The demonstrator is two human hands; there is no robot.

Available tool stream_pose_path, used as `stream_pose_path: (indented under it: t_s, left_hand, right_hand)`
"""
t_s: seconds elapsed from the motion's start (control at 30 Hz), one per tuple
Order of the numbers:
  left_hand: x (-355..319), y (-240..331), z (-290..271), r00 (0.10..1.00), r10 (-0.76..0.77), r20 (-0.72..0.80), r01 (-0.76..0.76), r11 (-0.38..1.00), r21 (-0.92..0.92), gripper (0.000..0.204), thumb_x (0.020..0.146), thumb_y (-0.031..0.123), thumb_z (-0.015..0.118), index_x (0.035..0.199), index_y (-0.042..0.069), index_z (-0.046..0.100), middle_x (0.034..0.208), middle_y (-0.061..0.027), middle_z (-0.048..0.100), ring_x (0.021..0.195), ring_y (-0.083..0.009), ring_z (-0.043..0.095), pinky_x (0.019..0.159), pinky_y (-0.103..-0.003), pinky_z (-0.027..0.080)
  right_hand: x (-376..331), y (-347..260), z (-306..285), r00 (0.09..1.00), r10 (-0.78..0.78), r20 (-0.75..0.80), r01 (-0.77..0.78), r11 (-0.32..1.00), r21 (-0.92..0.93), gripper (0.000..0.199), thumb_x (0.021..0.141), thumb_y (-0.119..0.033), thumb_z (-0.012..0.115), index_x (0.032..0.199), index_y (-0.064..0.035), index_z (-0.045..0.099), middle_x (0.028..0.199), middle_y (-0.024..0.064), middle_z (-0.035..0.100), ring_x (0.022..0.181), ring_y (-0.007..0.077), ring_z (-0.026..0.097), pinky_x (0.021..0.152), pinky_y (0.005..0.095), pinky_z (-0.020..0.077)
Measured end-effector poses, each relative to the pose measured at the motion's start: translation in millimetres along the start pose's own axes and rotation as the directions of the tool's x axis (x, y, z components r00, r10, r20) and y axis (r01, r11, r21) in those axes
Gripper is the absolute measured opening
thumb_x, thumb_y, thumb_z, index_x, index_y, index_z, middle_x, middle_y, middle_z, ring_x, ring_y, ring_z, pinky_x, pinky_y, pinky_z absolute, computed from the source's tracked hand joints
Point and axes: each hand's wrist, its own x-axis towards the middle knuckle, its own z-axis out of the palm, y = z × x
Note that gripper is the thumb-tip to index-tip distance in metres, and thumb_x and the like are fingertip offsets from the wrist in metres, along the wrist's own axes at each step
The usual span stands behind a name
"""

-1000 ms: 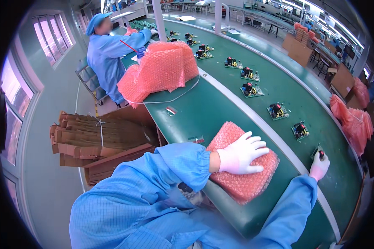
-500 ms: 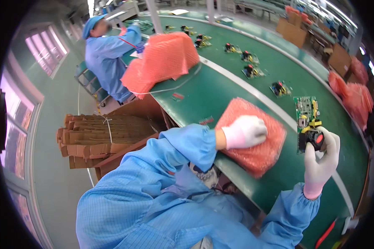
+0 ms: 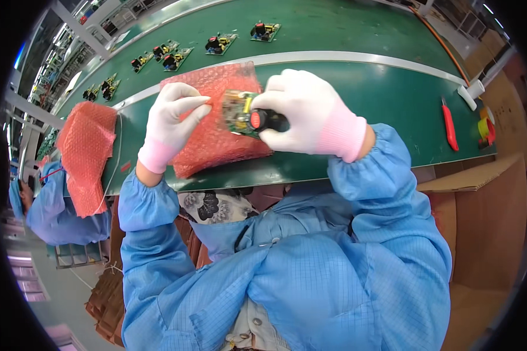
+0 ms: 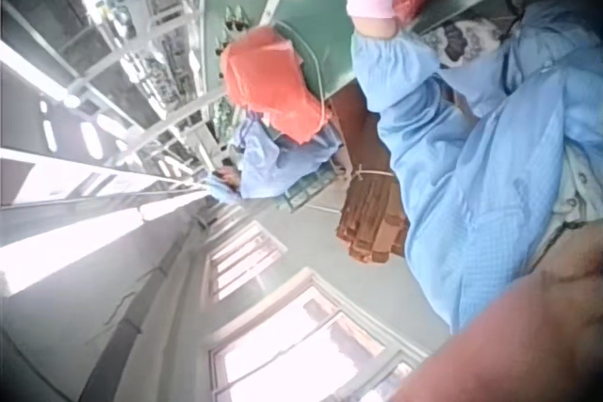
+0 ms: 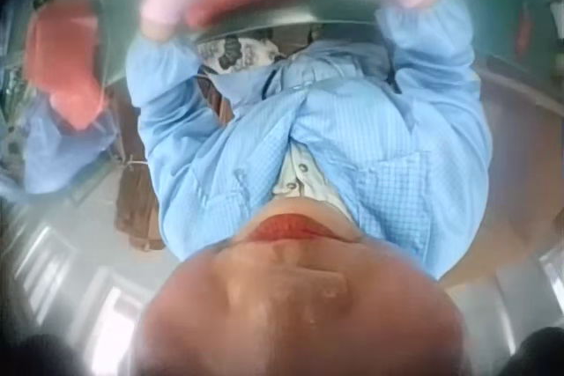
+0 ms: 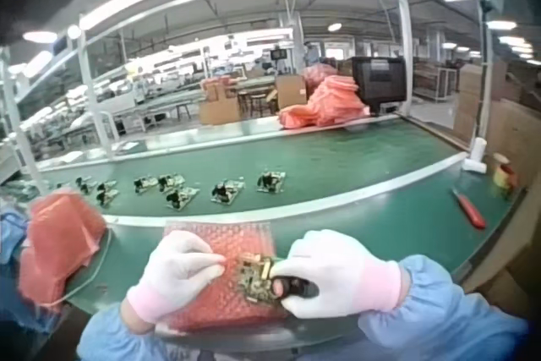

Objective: The recorder packages circuit boards into individual bubble wrap pouches and then places them into a shipping box.

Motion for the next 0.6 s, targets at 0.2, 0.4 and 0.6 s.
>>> stream_pose_path:
  t_s: [0.2, 0.4, 0.6]
  left_hand:
    - [10, 16, 8, 1.0, 0.001, -0.025, -0.004, 0.994, -0.109, 0.012, 0.075, 0.011, 0.073, 0.086, 0.005, 0.071, 0.085, -0.0068, 0.063, 0.084, -0.0232, 0.058, 0.075, -0.034, 0.047]
    - [9, 14, 13, 0.983, -0.164, 0.079, 0.181, 0.838, -0.516, 0.013, 0.082, 0.01, 0.069, 0.091, 0.001, 0.071, 0.091, -0.0087, 0.064, 0.082, -0.0175, 0.061, 0.072, -0.028, 0.049]
    - [-2, 0, -22, 0.945, -0.327, -0.003, 0.263, 0.763, -0.591, 0.025, 0.093, 0.013, 0.056, 0.114, -0.001, 0.063, 0.102, -0.007, 0.067, 0.095, -0.0121, 0.06, 0.085, -0.025, 0.046]
  right_hand:
    - [14, 7, 35, 0.995, -0.073, -0.06, 0.072, 0.997, -0.02, 0.025, 0.066, -0.017, 0.07, 0.09, -0.0103, 0.065, 0.069, 0.0078, 0.055, 0.066, 0.0278, 0.056, 0.062, 0.0381, 0.046]
    - [10, 6, 69, 0.978, 0.207, -0.025, -0.195, 0.952, 0.237, 0.02, 0.077, -0.016, 0.068, 0.087, -0.001, 0.06, 0.071, 0.0171, 0.058, 0.066, 0.0336, 0.059, 0.058, 0.0375, 0.0479]
    - [14, 10, 38, 0.91, 0.413, 0.032, -0.366, 0.766, 0.528, 0.028, 0.087, -0.003, 0.054, 0.114, -0.001, 0.063, 0.096, 0.0094, 0.069, 0.087, 0.0126, 0.064, 0.081, 0.026, 0.05]
